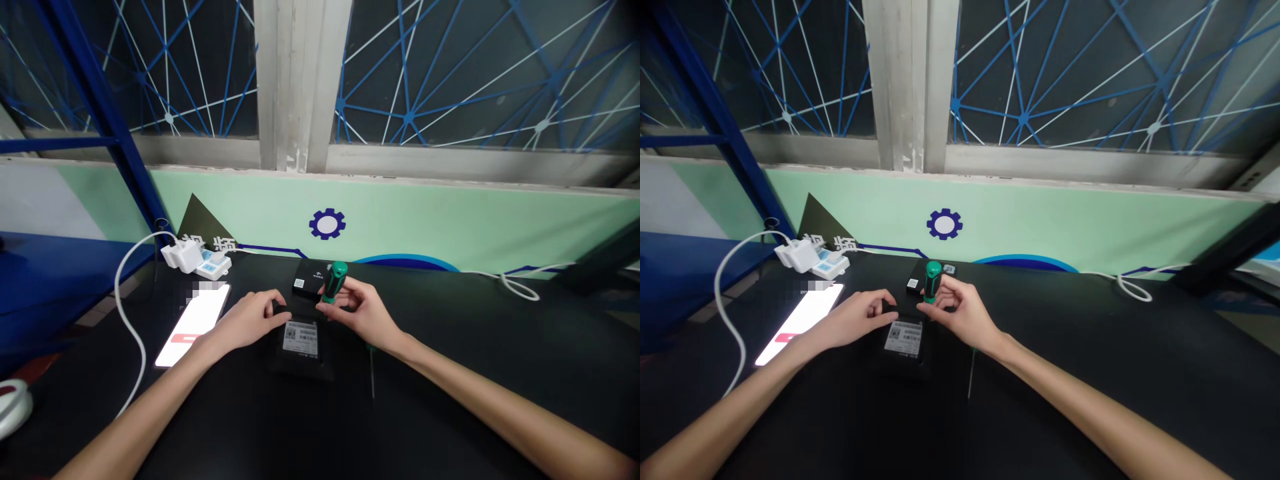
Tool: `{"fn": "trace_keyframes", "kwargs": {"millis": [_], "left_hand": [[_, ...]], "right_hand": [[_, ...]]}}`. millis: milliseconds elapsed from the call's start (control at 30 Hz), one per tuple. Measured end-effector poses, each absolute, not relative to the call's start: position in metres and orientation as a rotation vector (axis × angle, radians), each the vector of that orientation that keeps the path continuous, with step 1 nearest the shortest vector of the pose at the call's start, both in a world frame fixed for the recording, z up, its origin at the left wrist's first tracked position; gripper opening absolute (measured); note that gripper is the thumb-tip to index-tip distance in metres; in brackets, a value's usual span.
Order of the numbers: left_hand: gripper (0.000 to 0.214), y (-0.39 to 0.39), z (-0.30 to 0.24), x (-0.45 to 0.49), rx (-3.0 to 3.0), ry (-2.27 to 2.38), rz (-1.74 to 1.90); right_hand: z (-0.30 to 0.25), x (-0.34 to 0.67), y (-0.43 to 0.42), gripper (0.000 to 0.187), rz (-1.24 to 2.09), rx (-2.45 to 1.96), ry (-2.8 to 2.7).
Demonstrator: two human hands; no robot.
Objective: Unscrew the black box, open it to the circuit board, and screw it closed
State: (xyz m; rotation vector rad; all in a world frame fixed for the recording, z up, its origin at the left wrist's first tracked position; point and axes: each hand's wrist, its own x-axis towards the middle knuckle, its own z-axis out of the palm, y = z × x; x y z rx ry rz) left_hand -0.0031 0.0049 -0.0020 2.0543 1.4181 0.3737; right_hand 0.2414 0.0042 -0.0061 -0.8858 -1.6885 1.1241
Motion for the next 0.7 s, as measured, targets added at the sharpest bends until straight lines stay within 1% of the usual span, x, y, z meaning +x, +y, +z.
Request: {"fn": "trace_keyframes", "kwargs": {"millis": [267,700], "left_hand": [[0.036,0.004,-0.003,-0.003,2.063,1.419,0.382],[0.035,0.004,-0.001,-0.003,2.071,1.419,0.375]], "right_hand": [[-0.012,0.24,0.007,0.041,1.203,-0.99,-1.533],[-0.019,0.237,0.004,0.036,1.184,-0.962,-1.533]]}}
